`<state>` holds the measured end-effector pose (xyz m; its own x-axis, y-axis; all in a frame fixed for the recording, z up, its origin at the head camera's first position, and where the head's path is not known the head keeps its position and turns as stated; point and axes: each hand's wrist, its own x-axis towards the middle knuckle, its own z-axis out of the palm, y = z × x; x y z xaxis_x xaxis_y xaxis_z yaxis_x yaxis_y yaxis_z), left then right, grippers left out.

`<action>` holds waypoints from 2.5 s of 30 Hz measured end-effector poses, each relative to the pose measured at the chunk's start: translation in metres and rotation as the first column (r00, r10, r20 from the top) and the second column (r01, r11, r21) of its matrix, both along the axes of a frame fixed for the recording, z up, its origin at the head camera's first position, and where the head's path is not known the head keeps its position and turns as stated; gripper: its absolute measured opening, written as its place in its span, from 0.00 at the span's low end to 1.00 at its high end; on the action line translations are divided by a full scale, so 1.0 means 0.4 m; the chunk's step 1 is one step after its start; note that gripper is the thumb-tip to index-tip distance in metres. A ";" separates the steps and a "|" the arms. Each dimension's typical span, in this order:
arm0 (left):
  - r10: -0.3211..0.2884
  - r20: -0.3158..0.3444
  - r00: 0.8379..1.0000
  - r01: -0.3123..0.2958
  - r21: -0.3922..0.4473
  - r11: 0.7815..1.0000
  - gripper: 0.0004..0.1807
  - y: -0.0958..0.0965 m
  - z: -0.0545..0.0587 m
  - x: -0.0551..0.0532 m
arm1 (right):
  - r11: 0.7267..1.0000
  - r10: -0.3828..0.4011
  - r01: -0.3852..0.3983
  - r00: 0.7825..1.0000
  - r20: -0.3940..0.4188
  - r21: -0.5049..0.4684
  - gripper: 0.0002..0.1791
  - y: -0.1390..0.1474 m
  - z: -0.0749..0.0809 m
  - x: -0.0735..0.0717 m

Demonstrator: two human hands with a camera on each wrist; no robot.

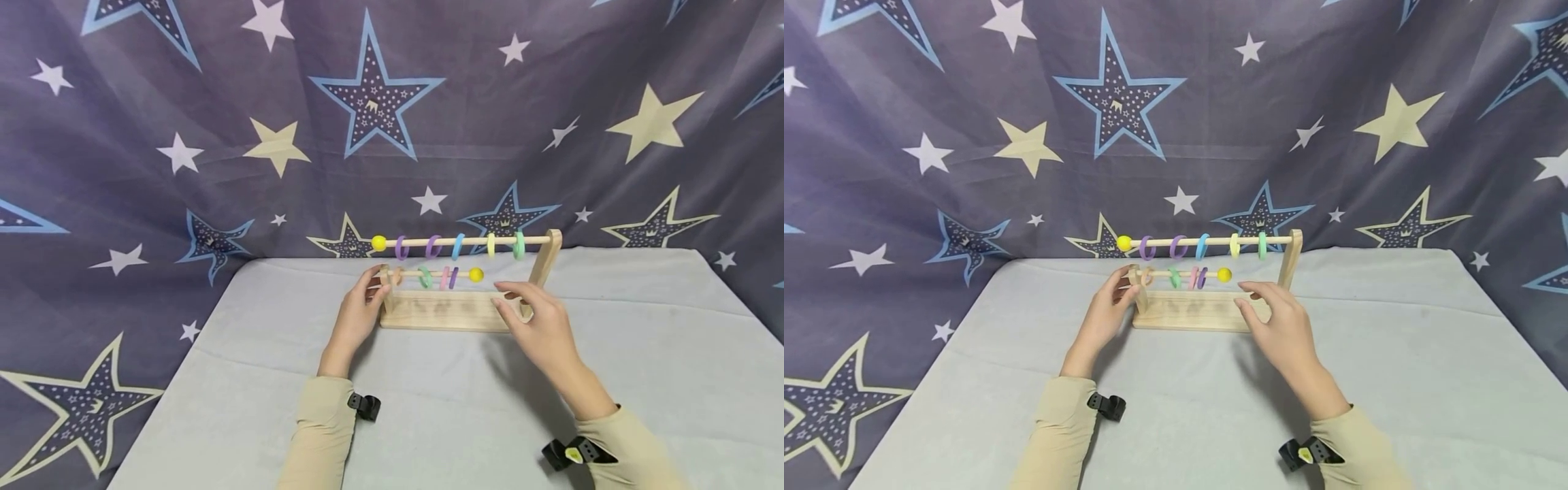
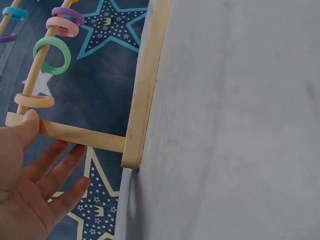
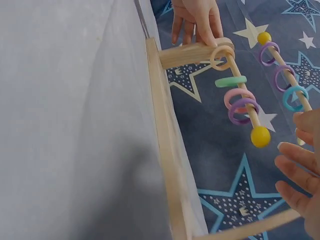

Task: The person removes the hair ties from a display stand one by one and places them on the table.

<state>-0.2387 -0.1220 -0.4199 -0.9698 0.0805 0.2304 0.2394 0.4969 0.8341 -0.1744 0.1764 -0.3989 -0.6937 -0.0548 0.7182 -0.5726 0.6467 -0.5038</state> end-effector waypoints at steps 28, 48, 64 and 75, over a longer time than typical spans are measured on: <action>0.016 -0.008 1.000 -0.016 -0.036 0.999 0.25 -0.001 0.002 -0.001 | 0.939 0.048 0.062 0.950 0.308 -0.338 0.09 -0.146 -0.067 -0.071; 0.015 0.008 1.000 -0.014 -0.051 0.999 0.25 0.000 0.005 0.006 | 0.924 0.024 0.096 0.952 0.305 -0.371 0.07 -0.184 -0.086 -0.095; 0.026 0.013 1.000 -0.025 -0.062 0.998 0.25 0.002 0.006 -0.003 | 0.921 0.016 0.088 0.965 0.263 -0.380 0.07 -0.173 -0.071 -0.086; 0.024 0.014 1.000 -0.023 -0.079 0.997 0.26 0.005 0.007 -0.001 | 0.922 0.015 0.083 0.968 0.249 -0.378 0.09 -0.153 -0.070 -0.083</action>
<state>-0.2391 -0.1201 -0.4172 -0.9749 0.0748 0.2097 0.2146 0.5667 0.7955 -0.2075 0.1152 -0.4269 -0.8454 0.2168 0.4881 -0.3820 0.3931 -0.8364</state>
